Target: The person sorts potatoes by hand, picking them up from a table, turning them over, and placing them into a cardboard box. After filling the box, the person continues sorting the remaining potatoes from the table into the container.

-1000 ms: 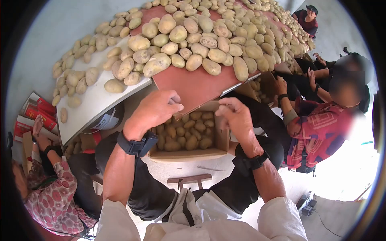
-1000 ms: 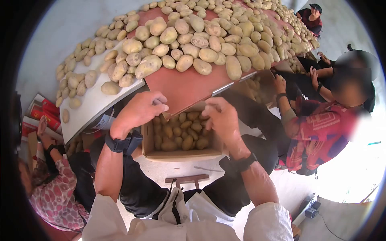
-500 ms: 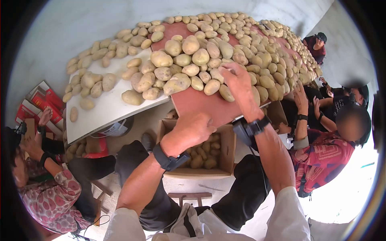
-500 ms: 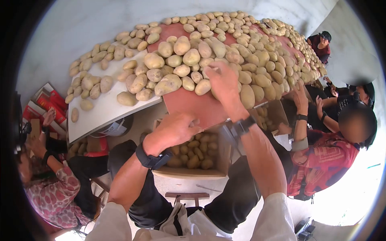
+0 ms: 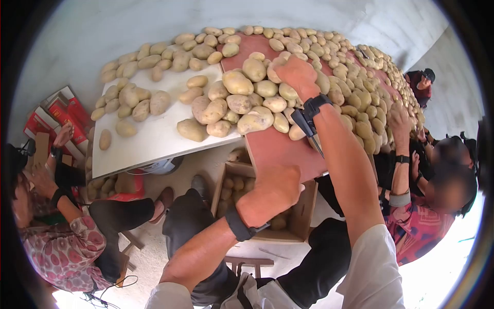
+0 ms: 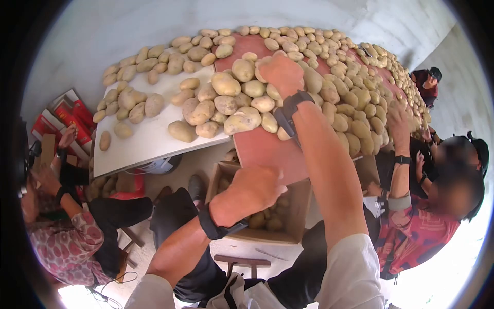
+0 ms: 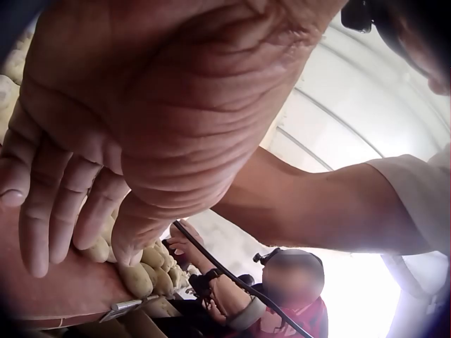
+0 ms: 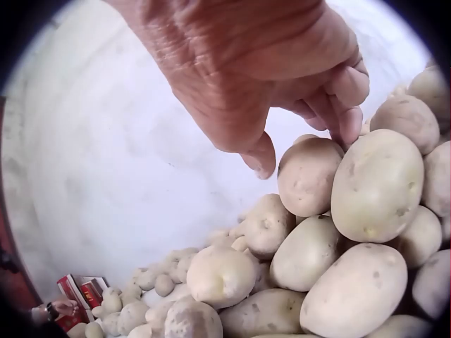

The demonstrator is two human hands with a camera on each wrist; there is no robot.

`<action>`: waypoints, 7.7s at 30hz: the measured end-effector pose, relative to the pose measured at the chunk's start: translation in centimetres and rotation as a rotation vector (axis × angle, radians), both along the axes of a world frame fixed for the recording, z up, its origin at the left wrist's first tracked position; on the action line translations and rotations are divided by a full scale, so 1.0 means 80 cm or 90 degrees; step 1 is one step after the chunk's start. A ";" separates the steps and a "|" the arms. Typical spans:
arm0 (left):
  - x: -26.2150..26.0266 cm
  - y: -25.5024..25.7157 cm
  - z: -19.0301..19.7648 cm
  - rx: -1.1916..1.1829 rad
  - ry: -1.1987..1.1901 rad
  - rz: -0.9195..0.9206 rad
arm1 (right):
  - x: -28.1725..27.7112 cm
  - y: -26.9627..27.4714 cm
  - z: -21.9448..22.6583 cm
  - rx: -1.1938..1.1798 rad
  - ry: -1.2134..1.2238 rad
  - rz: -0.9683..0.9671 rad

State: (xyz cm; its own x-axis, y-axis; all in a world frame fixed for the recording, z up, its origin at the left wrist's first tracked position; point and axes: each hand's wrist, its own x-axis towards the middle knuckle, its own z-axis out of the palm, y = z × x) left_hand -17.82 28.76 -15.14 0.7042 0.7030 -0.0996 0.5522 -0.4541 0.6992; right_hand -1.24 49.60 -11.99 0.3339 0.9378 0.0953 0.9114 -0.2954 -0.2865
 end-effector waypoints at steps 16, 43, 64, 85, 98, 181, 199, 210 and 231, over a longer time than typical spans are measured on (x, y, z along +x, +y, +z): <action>0.000 0.008 0.001 -0.003 -0.036 0.013 | 0.033 0.016 -0.007 0.074 0.402 0.033; -0.006 0.045 0.023 -0.138 -0.484 0.191 | -0.025 -0.278 0.021 0.175 0.553 0.230; -0.073 0.034 0.026 -0.293 -0.127 -0.088 | 0.159 -0.287 -0.058 0.105 0.705 -0.133; -0.087 0.027 -0.001 -0.145 0.069 -0.078 | 0.085 -0.249 -0.100 -0.074 0.194 -0.217; -0.070 0.023 0.000 -0.169 0.085 -0.055 | 0.098 -0.280 -0.099 -0.136 0.225 -0.061; -0.008 0.019 0.001 -0.074 0.060 -0.037 | 0.072 -0.291 -0.073 0.047 0.137 0.124; -0.021 0.023 0.009 -0.029 0.050 0.016 | 0.051 -0.270 -0.095 -0.111 0.005 0.150; 0.024 0.007 -0.018 0.140 0.135 0.006 | 0.049 -0.297 -0.100 -0.104 0.227 0.274; 0.027 0.002 -0.031 0.180 0.214 -0.011 | 0.150 -0.189 -0.079 0.286 -0.101 0.012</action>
